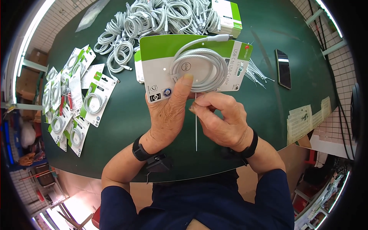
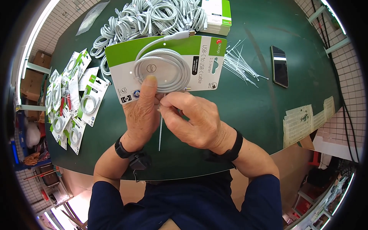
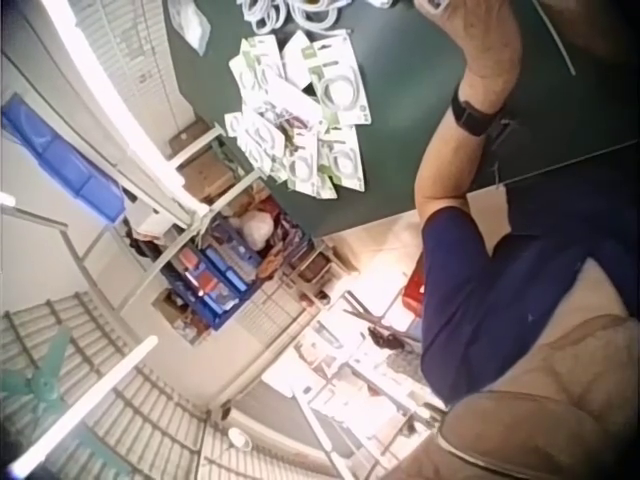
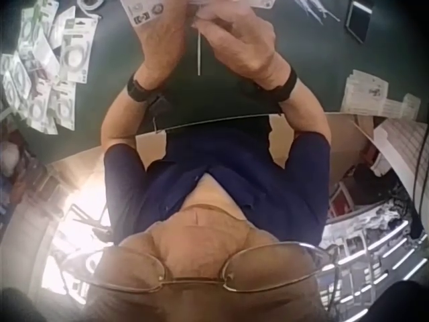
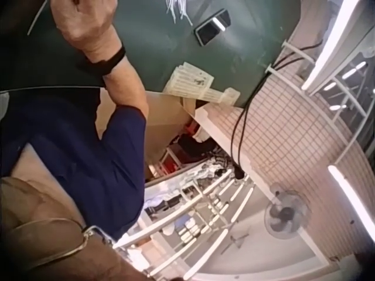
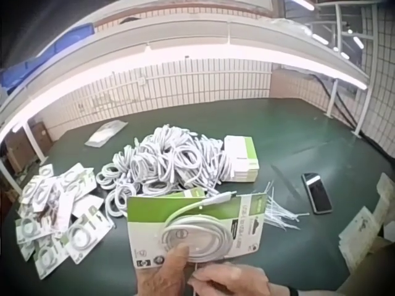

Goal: The person packages a coiled cable by placing it onto a cardboard backing and threading a plastic tie through the card and around the cable. After pulling the tie tight by hand, the person repeats the process with a second cable.

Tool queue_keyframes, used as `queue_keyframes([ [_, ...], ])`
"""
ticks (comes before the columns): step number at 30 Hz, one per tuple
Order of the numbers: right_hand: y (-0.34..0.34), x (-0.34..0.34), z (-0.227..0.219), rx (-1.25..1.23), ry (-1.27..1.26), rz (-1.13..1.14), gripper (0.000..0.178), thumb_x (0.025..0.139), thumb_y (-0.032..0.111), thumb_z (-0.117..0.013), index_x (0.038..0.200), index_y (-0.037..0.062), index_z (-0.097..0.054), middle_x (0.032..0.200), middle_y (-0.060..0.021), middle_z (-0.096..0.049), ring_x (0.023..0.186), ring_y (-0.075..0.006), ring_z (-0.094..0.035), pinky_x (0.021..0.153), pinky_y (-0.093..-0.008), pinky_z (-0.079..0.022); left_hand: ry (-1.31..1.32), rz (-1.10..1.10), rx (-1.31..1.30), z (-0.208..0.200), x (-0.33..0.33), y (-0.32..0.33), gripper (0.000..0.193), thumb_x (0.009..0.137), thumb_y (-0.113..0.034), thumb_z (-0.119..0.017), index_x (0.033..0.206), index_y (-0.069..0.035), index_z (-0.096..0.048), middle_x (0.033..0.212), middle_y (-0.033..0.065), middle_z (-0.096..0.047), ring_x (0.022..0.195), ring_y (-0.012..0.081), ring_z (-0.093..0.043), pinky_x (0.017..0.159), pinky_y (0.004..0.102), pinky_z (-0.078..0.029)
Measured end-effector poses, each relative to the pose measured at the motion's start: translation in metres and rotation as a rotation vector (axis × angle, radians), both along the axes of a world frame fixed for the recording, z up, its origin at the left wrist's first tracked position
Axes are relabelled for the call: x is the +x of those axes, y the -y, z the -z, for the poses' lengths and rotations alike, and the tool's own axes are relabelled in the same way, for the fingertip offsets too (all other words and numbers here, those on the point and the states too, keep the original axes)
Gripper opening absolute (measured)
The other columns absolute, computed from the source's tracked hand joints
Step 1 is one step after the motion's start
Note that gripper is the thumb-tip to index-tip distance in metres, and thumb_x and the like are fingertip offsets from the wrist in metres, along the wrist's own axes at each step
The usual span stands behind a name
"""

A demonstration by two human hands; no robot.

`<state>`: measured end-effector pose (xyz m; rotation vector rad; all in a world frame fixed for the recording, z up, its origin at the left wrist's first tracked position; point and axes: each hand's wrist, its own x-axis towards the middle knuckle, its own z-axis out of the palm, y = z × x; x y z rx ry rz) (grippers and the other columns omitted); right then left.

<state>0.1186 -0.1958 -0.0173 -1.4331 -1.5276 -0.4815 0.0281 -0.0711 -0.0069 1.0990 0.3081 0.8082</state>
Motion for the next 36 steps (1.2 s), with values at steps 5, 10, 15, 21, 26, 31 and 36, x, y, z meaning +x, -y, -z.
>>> queue_keyframes([
  [5,0.0,0.0,0.004,0.025,-0.025,-0.012,0.037,0.073,-0.016,-0.083,0.104,0.0015,-0.072,0.108,-0.0099,-0.064,0.082,-0.0221,-0.072,0.066,-0.0297,-0.061,0.003,0.009,-0.008,0.001,0.001,0.0,0.038,0.102,-0.015,-0.074,0.134,0.0,-0.061,0.119,0.0087,-0.07,0.099,0.0145,-0.07,0.076,0.0317,-0.065],
  [10,-0.001,0.004,0.004,0.014,-0.053,-0.065,0.039,0.075,-0.014,-0.084,0.108,0.002,-0.069,0.109,-0.0118,-0.067,0.084,-0.0239,-0.073,0.07,-0.0328,-0.062,-0.012,0.012,-0.021,0.0,0.0,0.0,0.037,0.102,-0.016,-0.074,0.133,0.0,-0.062,0.118,0.0087,-0.071,0.098,0.0144,-0.07,0.076,0.0322,-0.065],
  [15,0.001,0.007,-0.003,0.039,-0.107,-0.039,0.035,0.081,-0.009,-0.084,0.108,0.003,-0.066,0.106,-0.0148,-0.074,0.086,-0.0255,-0.075,0.071,-0.0333,-0.062,-0.017,-0.026,0.0,0.009,0.004,0.002,0.035,0.102,-0.015,-0.074,0.131,0.001,-0.063,0.115,0.0088,-0.072,0.096,0.0145,-0.071,0.074,0.032,-0.065],
  [21,0.006,0.01,-0.008,0.083,-0.341,-0.001,0.029,0.086,-0.006,-0.084,0.105,0.0033,-0.064,0.098,-0.0158,-0.078,0.089,-0.0269,-0.077,0.07,-0.0309,-0.061,-0.015,0.055,-0.109,0.006,0.004,0.008,0.032,0.102,-0.013,-0.073,0.129,0.002,-0.065,0.112,0.0101,-0.074,0.09,0.0149,-0.073,0.068,0.0303,-0.065],
  [26,0.003,0.026,-0.014,0.064,-0.131,0.136,0.029,0.084,-0.007,-0.084,0.106,0.002,-0.068,0.095,-0.014,-0.076,0.081,-0.0262,-0.073,0.065,-0.031,-0.057,-0.058,0.107,-0.118,0.009,0.005,0.011,0.03,0.103,-0.012,-0.072,0.127,0.005,-0.067,0.111,0.0114,-0.075,0.086,0.0154,-0.074,0.065,0.0297,-0.065],
  [31,-0.002,0.031,-0.022,0.016,0.172,0.224,0.033,0.079,-0.009,-0.084,0.109,0.0009,-0.074,0.096,-0.0106,-0.075,0.078,-0.0251,-0.066,0.063,-0.0334,-0.051,-0.059,0.091,-0.111,0.013,0.005,0.008,0.028,0.103,-0.013,-0.072,0.124,0.005,-0.069,0.108,0.0108,-0.076,0.083,0.0153,-0.074,0.066,0.0289,-0.065],
  [36,-0.003,0.032,-0.017,-0.002,0.215,0.228,0.04,0.073,-0.009,-0.084,0.111,0.003,-0.078,0.097,-0.0086,-0.073,0.08,-0.0247,-0.064,0.064,-0.0342,-0.05,-0.085,0.13,-0.089,0.018,0.002,0.005,0.025,0.102,-0.013,-0.073,0.121,0.003,-0.071,0.105,0.0082,-0.077,0.081,0.0136,-0.074,0.065,0.0272,-0.062],
])
